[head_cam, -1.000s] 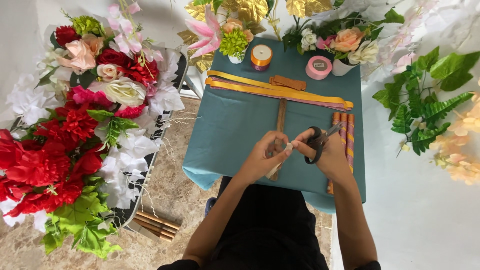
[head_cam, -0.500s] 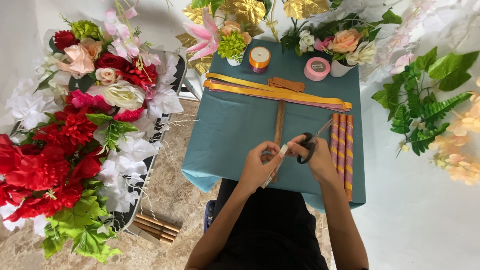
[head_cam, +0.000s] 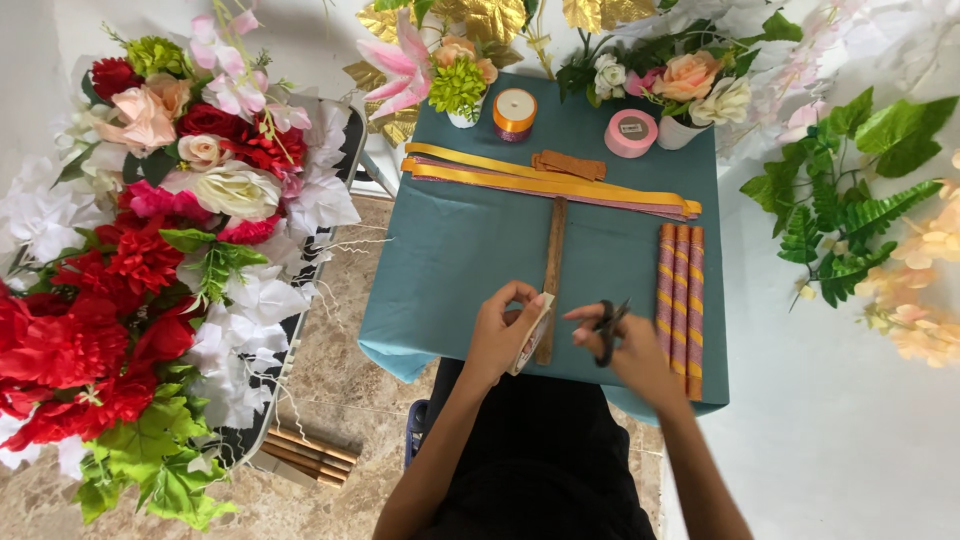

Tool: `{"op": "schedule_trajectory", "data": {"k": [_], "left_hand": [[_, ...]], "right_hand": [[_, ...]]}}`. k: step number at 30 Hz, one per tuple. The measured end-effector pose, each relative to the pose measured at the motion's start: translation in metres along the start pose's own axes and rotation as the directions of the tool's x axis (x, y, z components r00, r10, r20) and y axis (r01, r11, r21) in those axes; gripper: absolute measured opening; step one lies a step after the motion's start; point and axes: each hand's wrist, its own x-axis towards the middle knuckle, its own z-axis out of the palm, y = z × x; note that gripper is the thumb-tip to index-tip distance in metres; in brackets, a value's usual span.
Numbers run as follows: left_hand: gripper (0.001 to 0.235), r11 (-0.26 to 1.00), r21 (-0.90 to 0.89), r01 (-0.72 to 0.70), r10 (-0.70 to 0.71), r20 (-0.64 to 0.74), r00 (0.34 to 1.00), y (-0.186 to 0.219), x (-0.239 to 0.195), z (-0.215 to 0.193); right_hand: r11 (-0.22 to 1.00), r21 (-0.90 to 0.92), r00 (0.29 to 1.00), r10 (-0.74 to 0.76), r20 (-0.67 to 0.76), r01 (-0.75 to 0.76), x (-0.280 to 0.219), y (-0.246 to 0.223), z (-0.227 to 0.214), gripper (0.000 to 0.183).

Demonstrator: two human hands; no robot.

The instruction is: The person cuts a roll of clear adhesive tape into small pieces using a pair of scissors. They repeatedly pull the tape, cut it, and place the pieces on the table next to a wooden stick and decorative ribbons.

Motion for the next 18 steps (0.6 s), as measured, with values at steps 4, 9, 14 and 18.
{"op": "schedule_trajectory", "data": {"k": [4,9,14,18], "left_hand": [[0.023,0.999,0.042,-0.024,0.024,-0.004,1.0,-0.008,-0.001,0.002],[0.02,0.988,0.13,-0.078,0.078,0.01,0.997,0.009,-0.005,0.001],[0.017,0.973,0.204,-0.111,0.108,0.028,0.994,0.019,-0.008,0.004],[0.015,0.957,0.254,-0.141,0.14,0.022,0.99,0.006,-0.006,0.003]], "right_hand": [[0.999,-0.028,0.999,0.033,0.037,-0.032,-0.003,-0.005,0.005,0.025],[0.694,-0.688,0.881,0.441,0.17,-0.214,0.01,-0.048,-0.015,0.067],[0.619,-0.767,0.824,0.516,0.234,-0.17,0.02,-0.041,-0.028,0.066],[0.64,-0.755,0.797,0.525,0.298,-0.14,0.028,-0.028,-0.033,0.069]]}}
